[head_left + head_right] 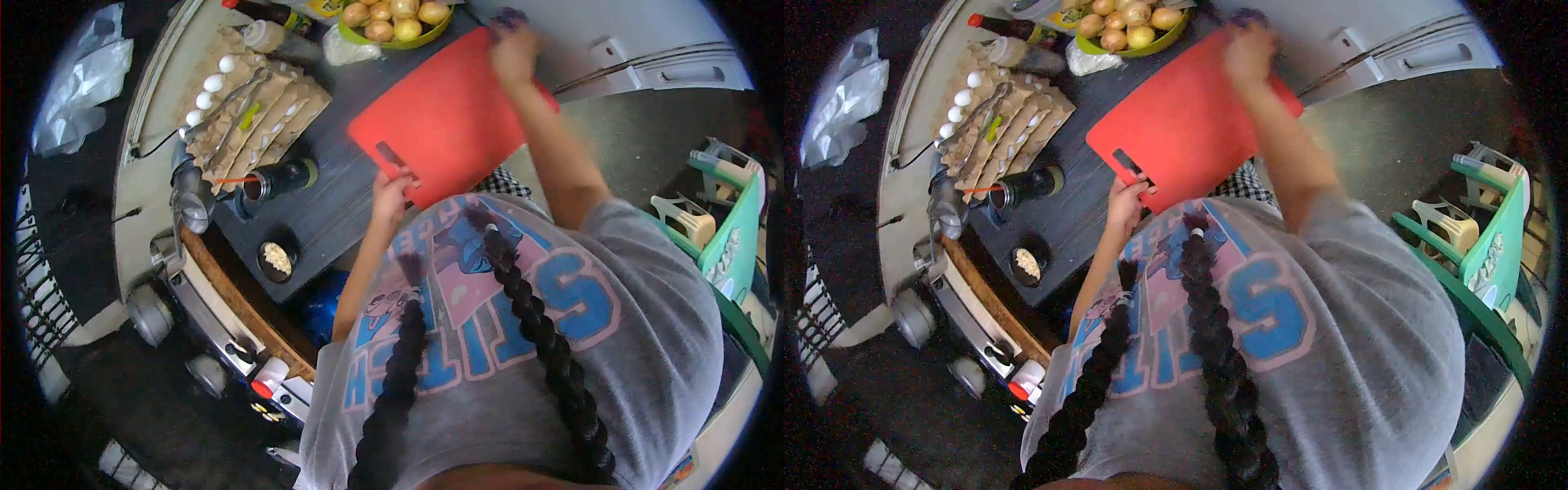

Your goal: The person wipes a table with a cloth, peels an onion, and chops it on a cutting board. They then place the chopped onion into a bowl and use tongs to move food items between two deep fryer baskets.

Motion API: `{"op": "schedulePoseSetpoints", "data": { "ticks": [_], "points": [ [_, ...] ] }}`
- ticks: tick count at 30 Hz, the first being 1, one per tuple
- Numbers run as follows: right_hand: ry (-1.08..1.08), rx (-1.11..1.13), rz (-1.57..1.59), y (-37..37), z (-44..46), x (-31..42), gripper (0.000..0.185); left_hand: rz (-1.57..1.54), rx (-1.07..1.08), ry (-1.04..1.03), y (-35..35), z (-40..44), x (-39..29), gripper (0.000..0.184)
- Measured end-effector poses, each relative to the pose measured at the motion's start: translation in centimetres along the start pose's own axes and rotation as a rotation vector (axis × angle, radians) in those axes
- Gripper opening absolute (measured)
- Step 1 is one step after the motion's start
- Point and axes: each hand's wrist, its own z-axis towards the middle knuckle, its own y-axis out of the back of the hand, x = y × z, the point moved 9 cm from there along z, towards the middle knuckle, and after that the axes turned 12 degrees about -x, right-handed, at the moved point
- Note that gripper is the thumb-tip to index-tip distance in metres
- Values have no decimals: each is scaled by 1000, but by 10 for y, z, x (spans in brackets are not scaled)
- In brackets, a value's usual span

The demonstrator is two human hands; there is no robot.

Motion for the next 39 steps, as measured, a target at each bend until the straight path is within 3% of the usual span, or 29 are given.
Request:
{"op": "schedulePoseSetpoints", "data": {
  "ticks": [2, 4, 5, 7, 9, 10, 12, 15, 16, 17, 19, 21, 23, 24, 26, 27, 31, 35, 39],
  "points": [
    [109, 172, 410, 16, -28, 91, 26, -42, 29, 29, -6, -4, -6, 33],
    [38, 622, 918, 60, -63, 182, 25, 71, -16, 21, 12, -5, -10, 31],
    [29, 627, 925, 47, -71, 172, 25, 22, -24, 5, 16, -3, -13, 31],
    [298, 371, 580, 11, -74, 121, 39, -35, -14, -12, 15, 0, -15, 31],
    [-190, 360, 207, -38, -48, 3, 38, -98, 15, -29, 10, 4, -15, 30],
    [-194, 357, 196, -39, -45, -4, 38, -143, -51, -45, 14, 11, -16, 31],
    [-217, 62, 151, -18, -30, -19, 36, -187, -105, -56, 23, 21, -14, 32],
    [376, 214, 604, 93, -83, 105, 45, -236, -70, -24, 41, 20, -10, 30],
    [510, 504, 837, 97, -125, 125, 44, -245, -72, -16, 37, 13, -16, 30],
    [569, 498, 890, 114, -134, 119, 45, -189, -143, -11, 39, 7, -31, 31],
    [227, 441, 721, 75, -125, 43, 42, -99, -198, -40, 55, -4, -48, 31],
    [-112, 317, 262, 39, -118, -43, 43, -78, -226, -64, 83, -20, -71, 29],
    [-158, 229, 211, 29, -84, -85, 45, 146, -342, -211, 92, -58, -138, 23],
    [-148, 225, 220, 39, -68, -72, 45, 167, -268, -251, 112, -77, -155, 23],
    [-89, 178, 379, 77, -51, -18, 48, 344, -426, -366, 117, -139, -214, 28],
    [-29, 218, 476, 71, -56, 9, 47, 340, -376, -418, 122, -155, -230, 31],
    [461, 661, 777, 36, -151, 144, 52, 449, -593, -504, 147, -235, -267, 36],
    [578, 611, 951, 26, -160, 253, 43, 422, -662, -601, 147, -271, -287, 42],
    [654, 751, 651, -49, -126, 323, 44, 402, -719, -609, 154, -281, -284, 37]
  ]
}}
